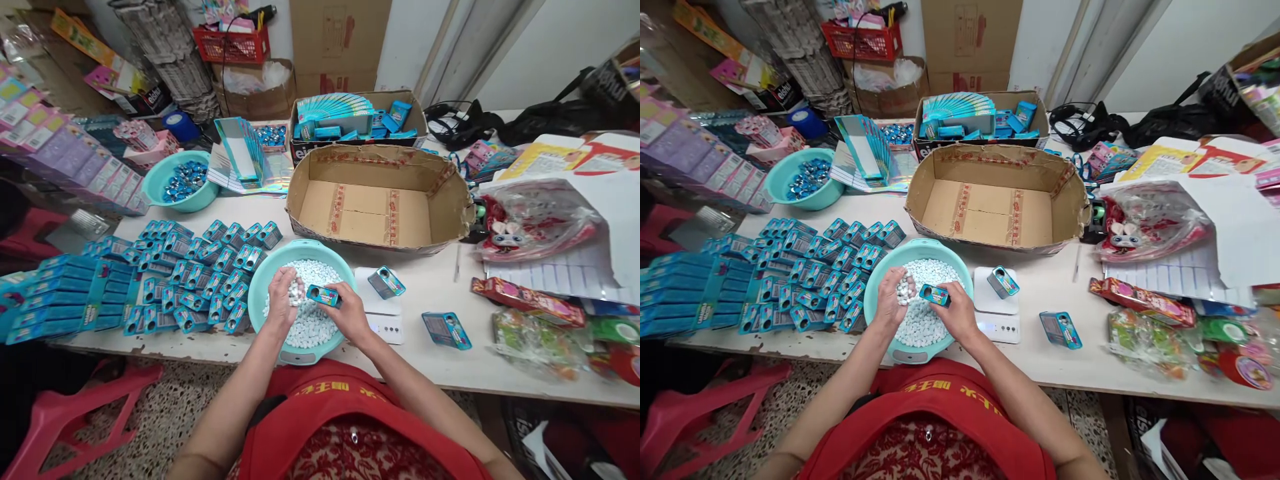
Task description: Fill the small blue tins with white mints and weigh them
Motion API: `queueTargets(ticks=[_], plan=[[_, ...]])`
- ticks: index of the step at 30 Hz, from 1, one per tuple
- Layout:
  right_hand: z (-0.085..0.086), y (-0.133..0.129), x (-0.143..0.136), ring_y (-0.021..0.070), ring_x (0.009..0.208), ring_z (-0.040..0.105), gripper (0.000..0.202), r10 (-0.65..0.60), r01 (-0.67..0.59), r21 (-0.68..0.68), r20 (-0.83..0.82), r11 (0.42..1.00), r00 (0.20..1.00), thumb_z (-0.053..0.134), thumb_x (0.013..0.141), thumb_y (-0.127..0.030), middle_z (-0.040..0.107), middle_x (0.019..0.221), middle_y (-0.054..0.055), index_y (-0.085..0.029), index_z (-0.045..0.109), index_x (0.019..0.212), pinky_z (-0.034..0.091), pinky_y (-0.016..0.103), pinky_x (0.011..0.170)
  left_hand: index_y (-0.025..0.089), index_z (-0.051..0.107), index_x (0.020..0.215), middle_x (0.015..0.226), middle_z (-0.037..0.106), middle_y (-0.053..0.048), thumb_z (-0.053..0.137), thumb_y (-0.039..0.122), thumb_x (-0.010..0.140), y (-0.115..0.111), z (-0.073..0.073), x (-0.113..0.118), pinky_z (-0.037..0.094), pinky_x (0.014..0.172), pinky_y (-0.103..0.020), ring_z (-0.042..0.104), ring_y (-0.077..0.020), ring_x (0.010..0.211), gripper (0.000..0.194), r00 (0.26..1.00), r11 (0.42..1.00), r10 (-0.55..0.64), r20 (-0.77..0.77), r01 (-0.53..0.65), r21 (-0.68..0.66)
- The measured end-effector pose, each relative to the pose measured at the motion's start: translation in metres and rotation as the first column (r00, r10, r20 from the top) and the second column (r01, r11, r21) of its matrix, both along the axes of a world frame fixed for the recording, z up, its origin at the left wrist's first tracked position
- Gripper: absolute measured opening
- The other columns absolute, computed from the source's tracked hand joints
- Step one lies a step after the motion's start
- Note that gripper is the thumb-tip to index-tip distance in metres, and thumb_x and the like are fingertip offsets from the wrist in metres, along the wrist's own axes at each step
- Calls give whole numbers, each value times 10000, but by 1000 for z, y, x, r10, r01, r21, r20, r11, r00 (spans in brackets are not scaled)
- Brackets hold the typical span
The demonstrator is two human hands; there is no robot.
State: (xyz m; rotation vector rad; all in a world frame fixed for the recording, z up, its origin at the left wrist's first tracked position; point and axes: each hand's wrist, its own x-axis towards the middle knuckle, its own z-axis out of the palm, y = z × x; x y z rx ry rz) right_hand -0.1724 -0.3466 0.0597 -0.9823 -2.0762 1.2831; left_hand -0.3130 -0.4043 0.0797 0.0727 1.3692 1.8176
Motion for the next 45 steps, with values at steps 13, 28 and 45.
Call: queueTargets(ticks=[13,28,45], plan=[[16,-1,-13,233,888,618,266,-2,-4,83,70,997,998,698,691,-235,637,916,42,-226,623,946,472,348,775,188,488,785,643,552,51,690,349,697,26,10,6,452,556,-227,554,-84,499,273,977,986,151,-153,-136,100],[14,3,-13,223,885,615,295,-13,13,20,19,1000,1000,724,668,-194,633,905,25,-232,635,947,467,340,781,171,489,737,566,487,63,664,383,744,33,17,13,376,425,-169,456,-46,419,275,975,989,94,-202,-69,129],[-4,-2,-18,211,860,604,273,-86,71,-178,-78,982,993,744,634,-184,623,873,14,-219,652,888,464,346,794,158,515,699,492,469,71,755,320,638,35,21,8,204,332,-129,307,-7,339,295,994,994,-97,-58,99,44]])
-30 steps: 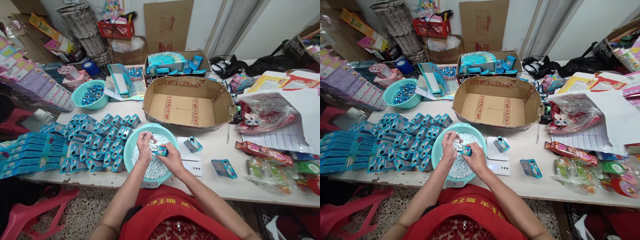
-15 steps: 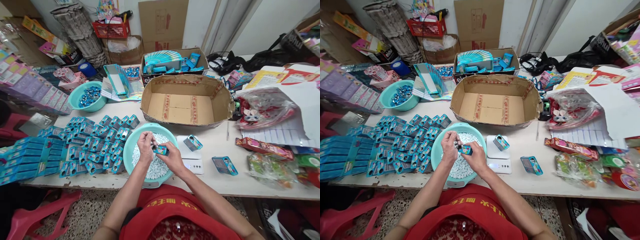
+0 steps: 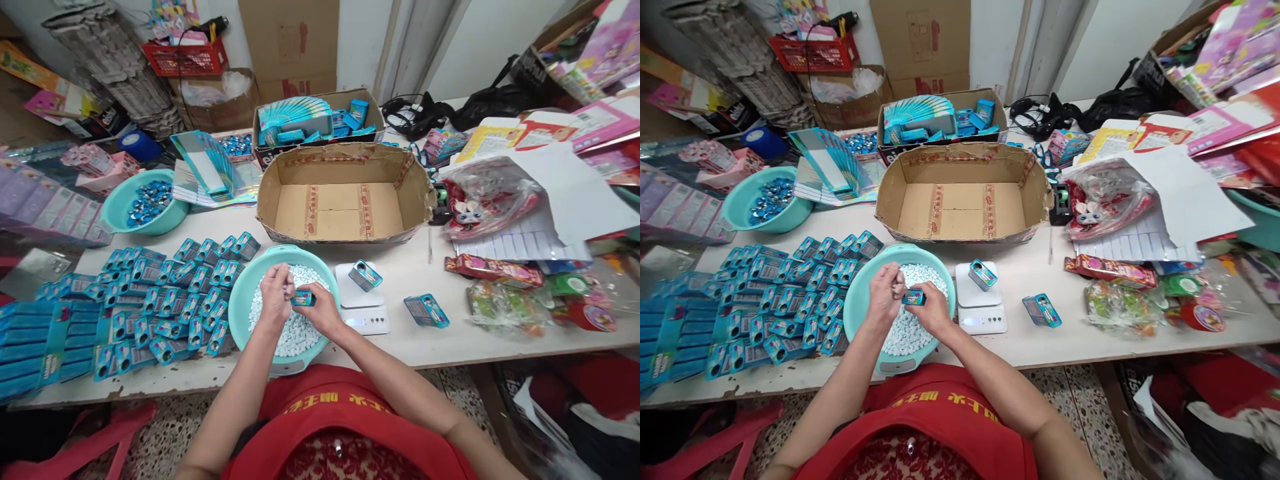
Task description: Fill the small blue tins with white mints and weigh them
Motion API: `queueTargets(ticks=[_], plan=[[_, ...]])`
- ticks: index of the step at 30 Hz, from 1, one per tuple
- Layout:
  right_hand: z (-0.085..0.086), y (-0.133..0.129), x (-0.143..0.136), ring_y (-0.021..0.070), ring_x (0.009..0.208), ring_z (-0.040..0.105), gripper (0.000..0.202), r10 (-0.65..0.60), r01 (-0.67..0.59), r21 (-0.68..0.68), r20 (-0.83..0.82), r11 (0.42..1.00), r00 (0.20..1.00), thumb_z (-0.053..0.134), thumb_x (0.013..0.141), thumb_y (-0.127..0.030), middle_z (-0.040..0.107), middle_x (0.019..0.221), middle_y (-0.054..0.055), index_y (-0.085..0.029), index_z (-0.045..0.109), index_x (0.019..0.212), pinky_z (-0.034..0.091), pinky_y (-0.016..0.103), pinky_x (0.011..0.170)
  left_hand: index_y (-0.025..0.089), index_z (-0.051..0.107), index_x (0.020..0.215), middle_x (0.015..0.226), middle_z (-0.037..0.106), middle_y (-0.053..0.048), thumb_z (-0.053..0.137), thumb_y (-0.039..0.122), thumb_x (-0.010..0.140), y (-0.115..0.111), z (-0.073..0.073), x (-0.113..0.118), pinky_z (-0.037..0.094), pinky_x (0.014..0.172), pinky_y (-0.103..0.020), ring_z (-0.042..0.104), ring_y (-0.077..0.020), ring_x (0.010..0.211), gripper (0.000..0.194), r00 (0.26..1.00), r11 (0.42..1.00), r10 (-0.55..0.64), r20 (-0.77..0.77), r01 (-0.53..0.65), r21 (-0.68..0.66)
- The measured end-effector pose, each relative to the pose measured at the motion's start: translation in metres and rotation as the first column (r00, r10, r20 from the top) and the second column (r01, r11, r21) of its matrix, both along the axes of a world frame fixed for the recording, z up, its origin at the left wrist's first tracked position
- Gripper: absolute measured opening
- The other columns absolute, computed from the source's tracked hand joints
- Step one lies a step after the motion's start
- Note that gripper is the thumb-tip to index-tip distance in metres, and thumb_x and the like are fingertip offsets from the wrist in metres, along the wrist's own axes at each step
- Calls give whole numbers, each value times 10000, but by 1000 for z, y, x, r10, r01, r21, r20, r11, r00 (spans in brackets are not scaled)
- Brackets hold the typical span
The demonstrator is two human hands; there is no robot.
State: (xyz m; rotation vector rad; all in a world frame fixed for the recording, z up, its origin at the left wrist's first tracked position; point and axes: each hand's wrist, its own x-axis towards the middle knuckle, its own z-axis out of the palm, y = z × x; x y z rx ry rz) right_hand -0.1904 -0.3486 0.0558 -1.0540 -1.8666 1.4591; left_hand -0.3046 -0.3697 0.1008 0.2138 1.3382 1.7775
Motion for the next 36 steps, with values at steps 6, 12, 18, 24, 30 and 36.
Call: queueTargets(ticks=[6,12,18,24,30,36], plan=[[31,-6,57,193,874,611,335,-84,71,-101,-138,992,987,783,628,-283,623,910,11,-227,659,934,480,319,785,152,540,729,668,610,-25,612,327,795,-16,-14,-39,346,378,-137,560,-86,512,200,989,971,4,148,32,-238],[34,3,151,202,829,625,415,-507,493,-182,-39,851,861,796,601,-387,668,908,29,-204,655,946,502,344,761,136,493,647,505,469,21,544,277,845,-24,-60,-31,240,322,-122,400,-43,362,248,930,836,-125,347,287,-468],[16,6,215,210,824,630,512,-760,761,-127,65,636,646,813,551,-405,680,918,48,-171,653,978,504,381,784,123,582,701,504,437,50,711,318,687,13,-42,0,172,325,-132,293,-12,335,234,895,815,-442,57,427,-391],[5,-10,219,219,818,642,503,-771,771,-202,94,605,630,800,568,-408,703,910,61,-178,650,990,514,387,781,150,601,648,562,547,-10,635,120,641,82,-22,38,302,400,-190,472,-94,437,45,602,619,-769,-216,615,-488],[-5,-23,218,225,834,643,501,-766,761,-244,95,601,636,792,578,-415,700,933,74,-169,645,989,509,390,797,177,632,637,692,589,-32,557,2,638,131,-22,67,385,624,-257,539,-158,669,191,-129,476,-791,-598,485,-734],[-8,-25,224,208,785,636,497,-781,780,-248,117,575,613,795,570,-425,699,875,52,-170,648,970,511,361,759,180,656,843,854,572,-62,501,20,675,141,-28,75,375,665,-281,543,-186,771,279,-425,402,-718,-551,394,-827]])
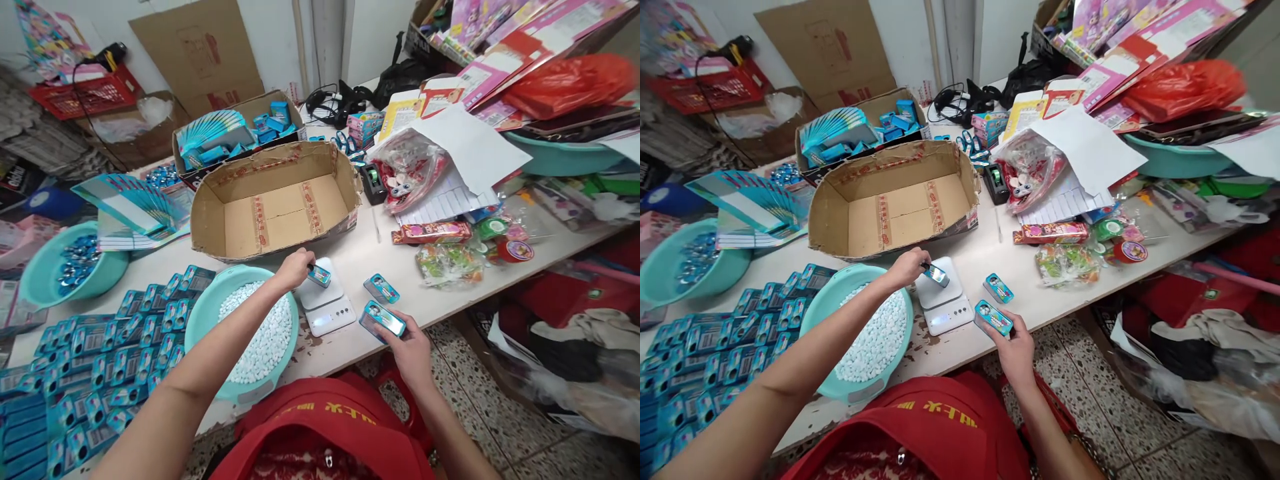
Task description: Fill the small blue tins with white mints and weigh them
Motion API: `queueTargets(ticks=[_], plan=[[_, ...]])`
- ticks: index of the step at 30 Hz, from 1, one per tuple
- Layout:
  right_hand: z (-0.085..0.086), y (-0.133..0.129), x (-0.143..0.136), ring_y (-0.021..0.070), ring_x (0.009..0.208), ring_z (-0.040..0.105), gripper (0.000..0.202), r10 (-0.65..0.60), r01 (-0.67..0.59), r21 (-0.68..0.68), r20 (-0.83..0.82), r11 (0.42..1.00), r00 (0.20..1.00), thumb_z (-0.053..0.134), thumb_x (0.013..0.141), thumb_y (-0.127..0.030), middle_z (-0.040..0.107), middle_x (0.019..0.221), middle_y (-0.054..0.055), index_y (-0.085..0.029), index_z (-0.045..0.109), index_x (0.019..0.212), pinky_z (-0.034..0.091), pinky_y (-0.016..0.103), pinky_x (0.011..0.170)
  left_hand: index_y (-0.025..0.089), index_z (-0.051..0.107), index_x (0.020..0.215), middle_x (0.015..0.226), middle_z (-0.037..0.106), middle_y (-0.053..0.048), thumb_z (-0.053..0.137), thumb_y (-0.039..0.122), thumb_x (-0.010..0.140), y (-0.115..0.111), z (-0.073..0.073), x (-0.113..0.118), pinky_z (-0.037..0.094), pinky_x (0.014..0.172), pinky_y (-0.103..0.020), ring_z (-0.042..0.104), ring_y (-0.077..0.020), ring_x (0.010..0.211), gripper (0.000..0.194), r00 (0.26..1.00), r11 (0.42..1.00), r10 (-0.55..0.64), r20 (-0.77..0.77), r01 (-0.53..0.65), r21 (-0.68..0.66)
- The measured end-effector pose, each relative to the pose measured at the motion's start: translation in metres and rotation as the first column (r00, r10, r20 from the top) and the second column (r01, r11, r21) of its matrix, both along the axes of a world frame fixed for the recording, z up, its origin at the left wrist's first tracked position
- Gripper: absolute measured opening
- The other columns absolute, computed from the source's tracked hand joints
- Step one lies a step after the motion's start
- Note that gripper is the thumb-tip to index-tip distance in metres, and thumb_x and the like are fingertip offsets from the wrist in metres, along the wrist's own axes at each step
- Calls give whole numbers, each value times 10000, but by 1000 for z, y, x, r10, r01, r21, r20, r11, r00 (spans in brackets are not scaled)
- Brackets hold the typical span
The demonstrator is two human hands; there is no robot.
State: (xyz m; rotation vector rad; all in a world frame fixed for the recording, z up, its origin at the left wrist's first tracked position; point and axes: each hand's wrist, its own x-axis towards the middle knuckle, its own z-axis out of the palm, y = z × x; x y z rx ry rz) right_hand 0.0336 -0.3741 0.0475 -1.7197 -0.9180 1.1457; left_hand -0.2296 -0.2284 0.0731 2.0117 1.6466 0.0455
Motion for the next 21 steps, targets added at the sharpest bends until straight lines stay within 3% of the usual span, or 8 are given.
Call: queueTargets(ticks=[8,10,12,14,16,18,21], plan=[[-1,5,1,215,797,642,478,-1,1,26,-9,1000,1000,792,576,-421,700,892,59,-173,647,957,522,377,776,190,648,778,807,555,-36,494,11,662,-3,3,1,375,644,-266,513,-157,716,263,996,999,-1,89,-2,38],[-2,5,1,214,799,641,485,7,-6,25,-9,1000,1000,793,575,-428,698,890,57,-172,646,960,521,377,781,190,649,739,783,569,-27,526,5,632,-2,6,2,383,649,-261,513,-152,710,247,980,995,64,187,-77,60],[-2,5,0,214,796,642,494,18,-18,19,-11,1000,1000,793,576,-433,698,889,57,-172,646,969,522,378,777,186,643,690,722,582,-17,568,20,620,-3,9,-1,392,635,-251,515,-145,684,195,913,972,206,353,-234,38],[-2,5,1,218,805,644,499,23,-23,20,-1,1000,1000,788,585,-435,701,901,63,-173,647,986,522,385,782,176,636,663,633,573,-4,619,76,634,-10,12,-10,388,570,-228,502,-127,603,106,724,899,400,562,-430,-87],[-2,4,3,221,821,646,499,18,-18,26,10,999,1000,780,597,-433,703,919,70,-173,647,1001,520,395,795,159,639,682,599,561,2,673,139,634,-25,13,-27,370,497,-196,486,-102,532,62,417,762,575,703,-586,-276],[-2,4,5,219,817,647,498,10,-11,27,8,1000,1000,776,598,-430,706,920,70,-172,646,1004,520,400,796,141,634,718,650,573,-7,701,106,607,-49,10,-48,396,488,-166,515,-86,543,135,75,564,685,725,-685,-461],[-1,5,6,211,787,645,494,9,-9,12,6,1000,1000,784,580,-425,707,889,60,-172,644,981,524,393,779,133,594,774,788,590,-47,593,-74,602,-95,1,-80,497,579,-163,595,-99,681,269,-367,178,756,543,-682,-709]])
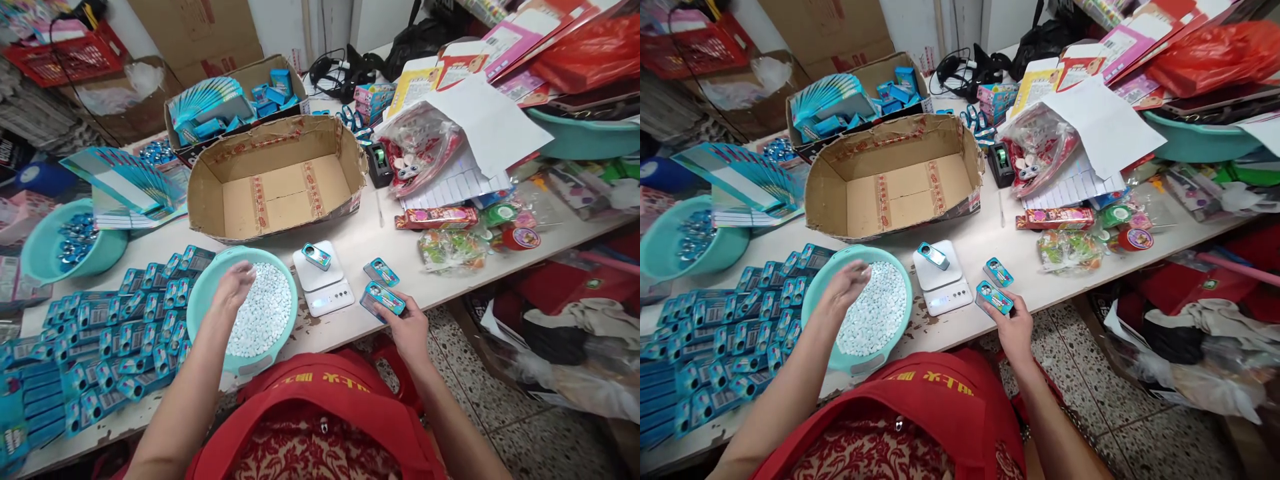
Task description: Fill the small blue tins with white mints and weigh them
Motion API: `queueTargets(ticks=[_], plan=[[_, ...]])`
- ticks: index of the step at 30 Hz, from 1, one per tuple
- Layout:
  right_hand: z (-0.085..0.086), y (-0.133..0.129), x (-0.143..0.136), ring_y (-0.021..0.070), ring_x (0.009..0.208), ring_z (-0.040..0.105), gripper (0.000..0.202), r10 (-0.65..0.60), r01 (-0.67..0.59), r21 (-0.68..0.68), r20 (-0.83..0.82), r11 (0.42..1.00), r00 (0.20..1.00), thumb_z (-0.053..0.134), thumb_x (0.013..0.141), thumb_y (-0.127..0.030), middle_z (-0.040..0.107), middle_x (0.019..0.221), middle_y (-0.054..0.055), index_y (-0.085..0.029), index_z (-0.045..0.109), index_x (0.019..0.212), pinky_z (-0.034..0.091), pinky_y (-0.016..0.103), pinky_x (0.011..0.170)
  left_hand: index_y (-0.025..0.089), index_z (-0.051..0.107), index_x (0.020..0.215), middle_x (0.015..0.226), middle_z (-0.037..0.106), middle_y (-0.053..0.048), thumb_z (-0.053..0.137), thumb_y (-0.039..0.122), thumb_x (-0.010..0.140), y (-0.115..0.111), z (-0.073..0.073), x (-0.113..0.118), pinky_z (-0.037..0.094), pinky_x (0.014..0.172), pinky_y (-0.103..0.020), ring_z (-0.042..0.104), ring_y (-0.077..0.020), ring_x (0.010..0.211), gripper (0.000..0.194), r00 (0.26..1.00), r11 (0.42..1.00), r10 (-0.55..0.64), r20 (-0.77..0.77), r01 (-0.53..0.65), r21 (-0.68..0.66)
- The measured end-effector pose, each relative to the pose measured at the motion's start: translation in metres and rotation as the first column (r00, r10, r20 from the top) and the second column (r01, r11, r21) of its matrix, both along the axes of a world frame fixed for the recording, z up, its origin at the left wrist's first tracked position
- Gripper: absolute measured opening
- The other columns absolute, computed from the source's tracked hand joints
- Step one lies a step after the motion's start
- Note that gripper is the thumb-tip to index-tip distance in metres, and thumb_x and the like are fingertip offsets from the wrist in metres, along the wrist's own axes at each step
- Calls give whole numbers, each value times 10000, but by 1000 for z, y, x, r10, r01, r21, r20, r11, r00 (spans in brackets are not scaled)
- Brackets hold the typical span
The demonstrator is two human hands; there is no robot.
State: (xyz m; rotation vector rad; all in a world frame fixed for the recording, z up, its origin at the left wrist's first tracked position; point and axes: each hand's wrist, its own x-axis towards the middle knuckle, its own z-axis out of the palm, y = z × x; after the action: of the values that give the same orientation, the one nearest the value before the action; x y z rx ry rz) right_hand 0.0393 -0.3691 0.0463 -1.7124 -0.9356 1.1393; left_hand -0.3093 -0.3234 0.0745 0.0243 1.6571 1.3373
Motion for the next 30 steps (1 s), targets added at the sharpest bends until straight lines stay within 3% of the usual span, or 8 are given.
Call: queueTargets(ticks=[3,8,10,13,17,22,27,30], plan=[[1,3,-2,211,786,644,494,10,-10,-18,-4,1000,1000,791,569,-420,708,879,57,-172,640,970,525,381,765,141,557,871,880,593,-91,464,-136,655,-41,-9,-17,564,642,-212,635,-138,799,364,980,975,165,112,-145,-168],[-2,6,-10,203,761,639,504,37,-37,-11,-40,999,999,791,565,-418,704,868,50,-174,637,979,525,367,734,144,544,814,769,610,-64,534,-26,767,-67,-18,-16,569,583,-197,647,-117,688,176,986,978,152,71,-140,-153],[-3,7,-13,200,751,635,510,48,-48,-4,-50,999,998,792,568,-422,701,863,48,-173,634,983,524,361,719,122,564,755,694,610,-59,641,34,723,-65,-20,-11,526,481,-170,611,-99,557,121,996,985,37,82,-22,-171],[-6,6,-14,199,751,629,512,58,-57,9,-35,998,998,794,571,-430,692,858,47,-170,637,983,518,357,717,109,601,722,666,639,-68,738,60,592,-53,-18,-1,511,455,-191,606,-114,500,195,956,947,-287,50,292,-133],[-10,2,-11,207,788,631,516,60,-60,18,-11,998,998,791,583,-427,692,890,56,-168,642,1004,510,378,766,142,624,762,684,669,-53,732,139,577,-20,-9,17,491,455,-220,616,-140,490,214,812,821,-566,-144,570,-13],[-11,-3,-7,216,824,639,508,38,-38,-8,-32,999,999,791,587,-409,699,931,65,-173,641,1010,509,397,802,181,589,622,549,613,-5,687,260,671,31,-1,48,296,401,-200,465,-95,371,136,475,598,-747,-466,785,-158],[-6,-6,-1,206,777,637,495,2,-4,-45,-32,999,999,790,586,-404,700,881,58,-170,637,995,517,381,771,198,582,590,556,580,3,594,197,718,51,-1,46,263,512,-239,460,-129,493,129,107,443,-760,-641,807,-391],[-5,-7,2,205,761,635,492,-17,15,-46,-28,999,999,791,576,-408,702,863,57,-168,639,977,521,376,759,195,538,549,553,558,-13,550,158,701,32,-10,24,264,545,-255,466,-150,529,157,67,476,-791,-608,692,-543]])
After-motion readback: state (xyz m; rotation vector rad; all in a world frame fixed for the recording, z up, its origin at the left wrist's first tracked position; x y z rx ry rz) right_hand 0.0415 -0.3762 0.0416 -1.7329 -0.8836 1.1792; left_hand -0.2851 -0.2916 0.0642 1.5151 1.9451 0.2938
